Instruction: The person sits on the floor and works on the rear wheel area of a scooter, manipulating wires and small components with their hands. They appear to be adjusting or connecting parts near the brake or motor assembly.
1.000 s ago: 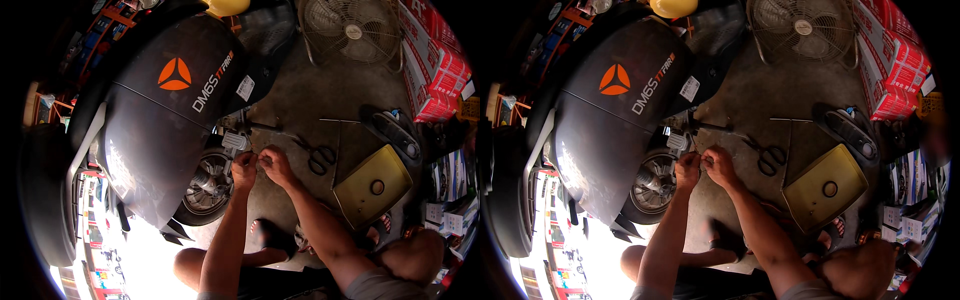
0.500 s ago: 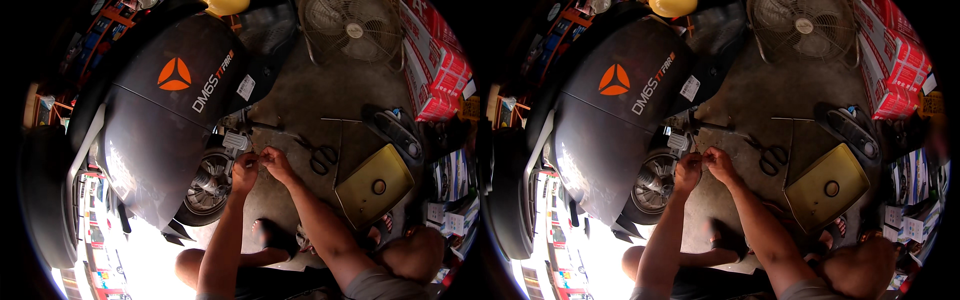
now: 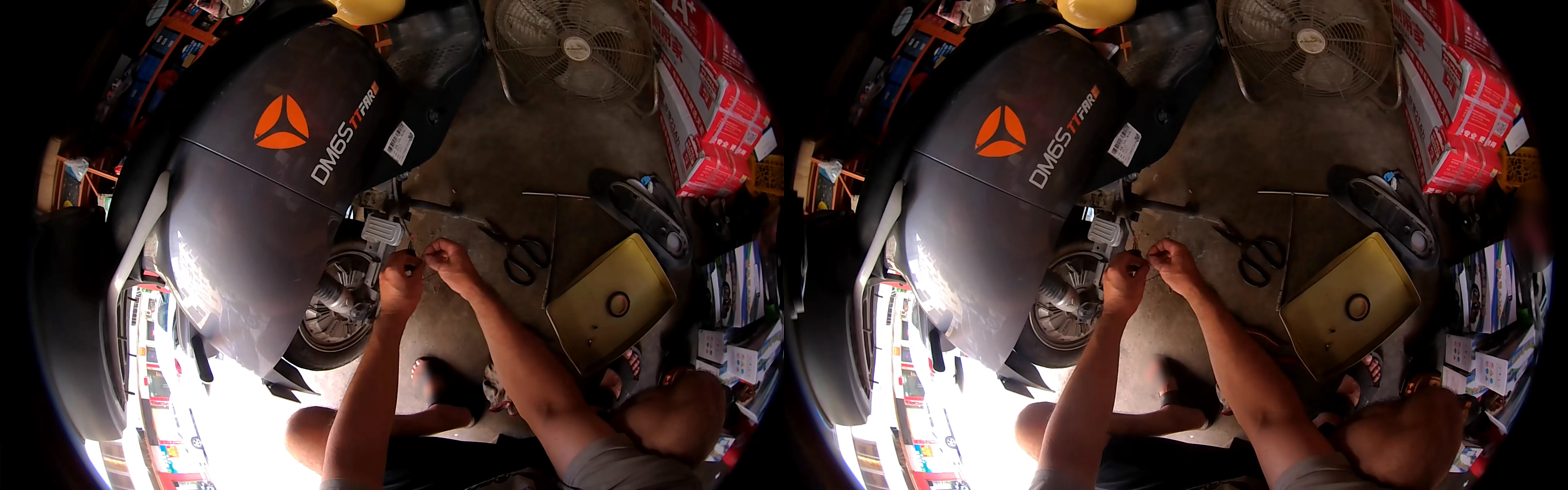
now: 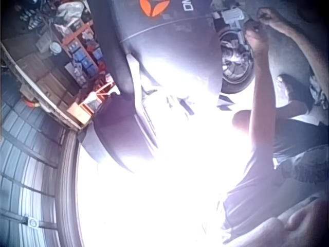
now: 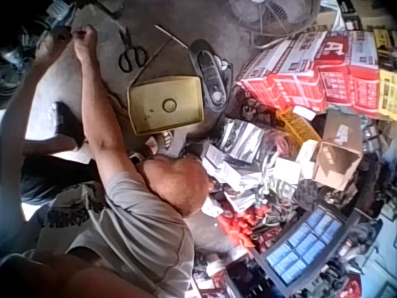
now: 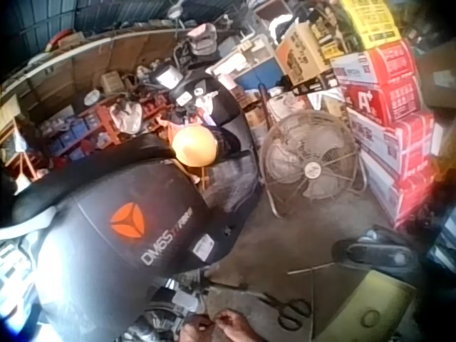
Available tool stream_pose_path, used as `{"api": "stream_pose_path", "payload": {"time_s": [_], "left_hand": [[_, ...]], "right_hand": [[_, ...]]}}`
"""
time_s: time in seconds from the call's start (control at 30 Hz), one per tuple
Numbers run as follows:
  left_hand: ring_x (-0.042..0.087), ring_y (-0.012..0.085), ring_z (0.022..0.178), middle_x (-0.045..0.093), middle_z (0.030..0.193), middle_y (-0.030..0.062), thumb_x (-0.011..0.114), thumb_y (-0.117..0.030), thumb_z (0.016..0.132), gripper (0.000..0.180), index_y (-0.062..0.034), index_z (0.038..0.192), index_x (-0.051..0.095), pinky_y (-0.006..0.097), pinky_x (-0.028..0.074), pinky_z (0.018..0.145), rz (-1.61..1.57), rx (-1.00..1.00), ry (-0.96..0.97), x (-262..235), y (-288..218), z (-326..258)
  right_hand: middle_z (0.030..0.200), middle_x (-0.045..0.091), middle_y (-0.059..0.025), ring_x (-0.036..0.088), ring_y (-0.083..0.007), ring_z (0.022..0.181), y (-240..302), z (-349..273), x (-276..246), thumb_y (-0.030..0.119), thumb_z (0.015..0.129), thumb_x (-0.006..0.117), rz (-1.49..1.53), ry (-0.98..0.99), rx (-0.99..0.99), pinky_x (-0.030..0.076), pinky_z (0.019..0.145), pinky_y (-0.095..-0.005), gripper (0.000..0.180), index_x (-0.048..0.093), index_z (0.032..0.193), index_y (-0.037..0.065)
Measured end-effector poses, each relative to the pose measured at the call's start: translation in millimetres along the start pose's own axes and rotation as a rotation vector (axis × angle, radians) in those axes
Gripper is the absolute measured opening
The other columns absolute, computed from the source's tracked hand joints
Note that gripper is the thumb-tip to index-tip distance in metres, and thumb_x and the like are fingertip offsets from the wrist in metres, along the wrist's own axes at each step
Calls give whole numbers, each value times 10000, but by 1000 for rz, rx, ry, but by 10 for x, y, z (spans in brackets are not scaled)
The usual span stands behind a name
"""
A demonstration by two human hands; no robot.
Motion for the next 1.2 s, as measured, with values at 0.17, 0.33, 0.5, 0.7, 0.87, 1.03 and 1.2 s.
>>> {"api": "stream_pose_path", "payload": {"time_s": [0.17, 0.33, 0.5, 0.7, 0.87, 1.03, 1.2], "left_hand": [[690, 279, 838, 677, 962, 160, 673, -51, 792, 98, -6, 879, 670, 352, 535, 732, -12, 14, -17, 5, 54, -7], [689, 290, 831, 676, 948, 168, 655, -60, 810, 100, 5, 885, 666, 353, 533, 722, -29, -5, -35, 1, 73, -23], [680, 293, 810, 668, 911, 166, 645, -63, 817, 99, 5, 888, 650, 353, 532, 717, -39, 20, -67, -18, 9, -36], [669, 295, 803, 658, 889, 154, 638, -61, 818, 78, -12, 878, 629, 363, 531, 721, -62, 29, -121, -41, -52, -44], [652, 298, 810, 654, 887, 147, 636, -56, 819, 62, -21, 867, 617, 367, 529, 721, 4, 37, -158, -59, -132, -27], [645, 305, 807, 650, 920, 146, 638, -40, 813, 79, -18, 885, 614, 358, 528, 718, -50, 58, -165, -77, -176, -62], [643, 303, 831, 646, 963, 144, 655, -31, 794, 118, -25, 906, 617, 359, 529, 715, -60, 29, -180, -92, -279, -161]], "right_hand": [[832, 623, 17, 534, -53, 749, -17, -8, 8, -13, 815, 648, -4, 9, 19, 450, 685, -219, 107, 645, 915, 25], [852, 637, 3, 559, -69, 764, -55, 5, 24, -17, 817, 643, -30, 41, 53, 468, 704, -230, 120, 648, 932, 16], [861, 643, -5, 571, -77, 776, -62, 7, 9, -23, 819, 632, 23, 40, 43, 477, 717, -236, 127, 649, 940, 11], [852, 642, -5, 563, -69, 771, -23, -25, 25, -32, 816, 620, -10, 5, 30, 471, 710, -229, 139, 649, 946, 8], [845, 686, -84, 633, -151, 797, -20, -28, 45, -16, 804, 611, -150, -43, 0, 510, 739, -293, 115, 656, 905, 14], [849, 689, -120, 657, -216, 802, -7, -64, 56, 22, 814, 615, -271, -121, -48, 514, 740, -324, 86, 658, 887, 35], [850, 691, -122, 663, -228, 806, -55, -75, 63, 32, 820, 618, -281, -135, -57, 516, 739, -333, 78, 660, 886, 39]]}}
Point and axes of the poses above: each hand's wrist, its own z-axis towards the middle knuckle, its own x-axis out of the palm, y = z × x, the point moved 6 cm from there along z, towards the middle knuckle
